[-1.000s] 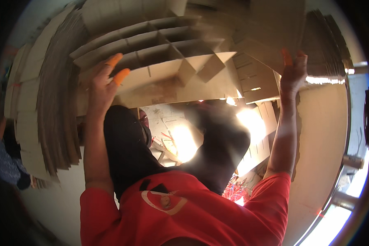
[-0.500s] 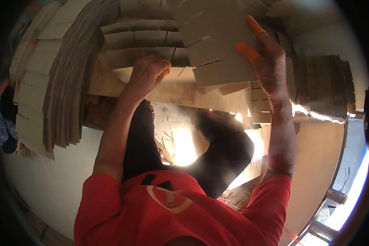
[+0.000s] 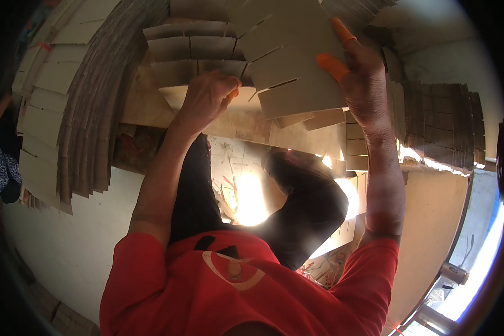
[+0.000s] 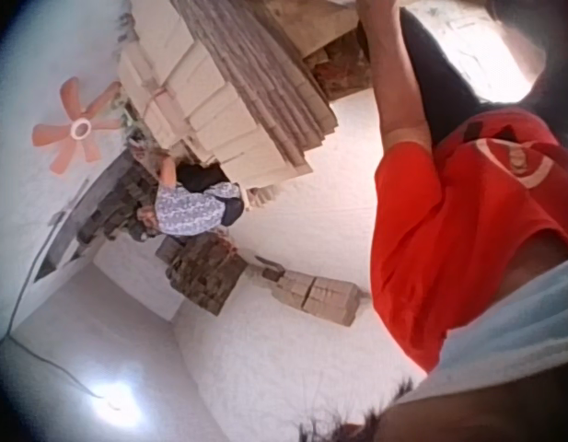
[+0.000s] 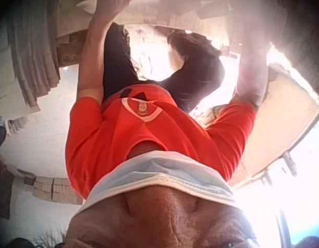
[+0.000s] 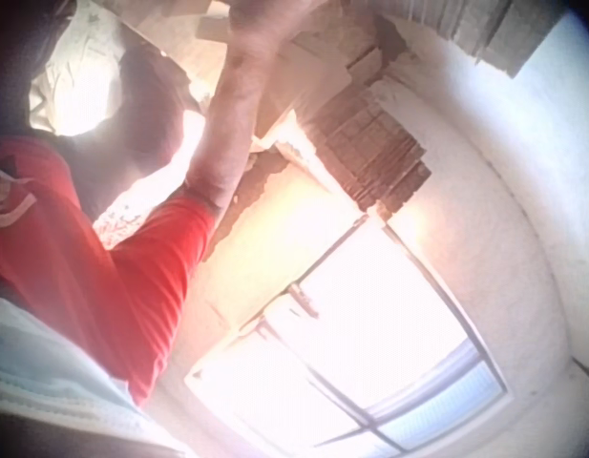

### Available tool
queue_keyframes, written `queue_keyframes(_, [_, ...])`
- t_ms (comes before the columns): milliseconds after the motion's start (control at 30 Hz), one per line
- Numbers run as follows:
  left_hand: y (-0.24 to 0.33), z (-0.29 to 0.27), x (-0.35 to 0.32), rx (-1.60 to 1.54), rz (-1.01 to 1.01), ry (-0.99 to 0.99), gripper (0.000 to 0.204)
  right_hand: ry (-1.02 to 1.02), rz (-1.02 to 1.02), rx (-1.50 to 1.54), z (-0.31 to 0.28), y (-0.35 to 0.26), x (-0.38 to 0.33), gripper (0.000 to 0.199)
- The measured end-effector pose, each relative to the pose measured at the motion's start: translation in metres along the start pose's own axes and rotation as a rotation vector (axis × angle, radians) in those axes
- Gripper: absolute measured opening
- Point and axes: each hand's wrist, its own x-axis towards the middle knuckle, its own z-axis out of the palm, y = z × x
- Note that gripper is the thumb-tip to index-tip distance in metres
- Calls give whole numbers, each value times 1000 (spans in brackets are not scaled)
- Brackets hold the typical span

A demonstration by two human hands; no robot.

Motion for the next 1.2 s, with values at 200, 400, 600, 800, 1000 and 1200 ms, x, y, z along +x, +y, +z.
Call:
queue_keyframes(200, [0, -2, 1, -23, -5, -21, 12, 10, -22, 66, -3, 4, 2, 56])
queue_keyframes(400, [-4, 2, -1, -50, -26, -11, 12, 30, -36, -63, 4, 5, 3, 51])
queue_keyframes(600, [-1, -1, 1, -55, -12, -14, 12, 10, 6, -154, 8, 4, 1, 57])
queue_keyframes(800, [-5, 3, 3, -36, -15, -53, 14, -36, -56, -91, 13, 3, 9, 57])
queue_keyframes(1000, [-8, 7, 3, -47, -22, -9, 8, -169, -169, -213, 32, 3, 24, 56])
queue_keyframes(1200, [-3, 4, 7, -53, -19, 18, 6, -378, -79, -190, 77, 28, 17, 63])
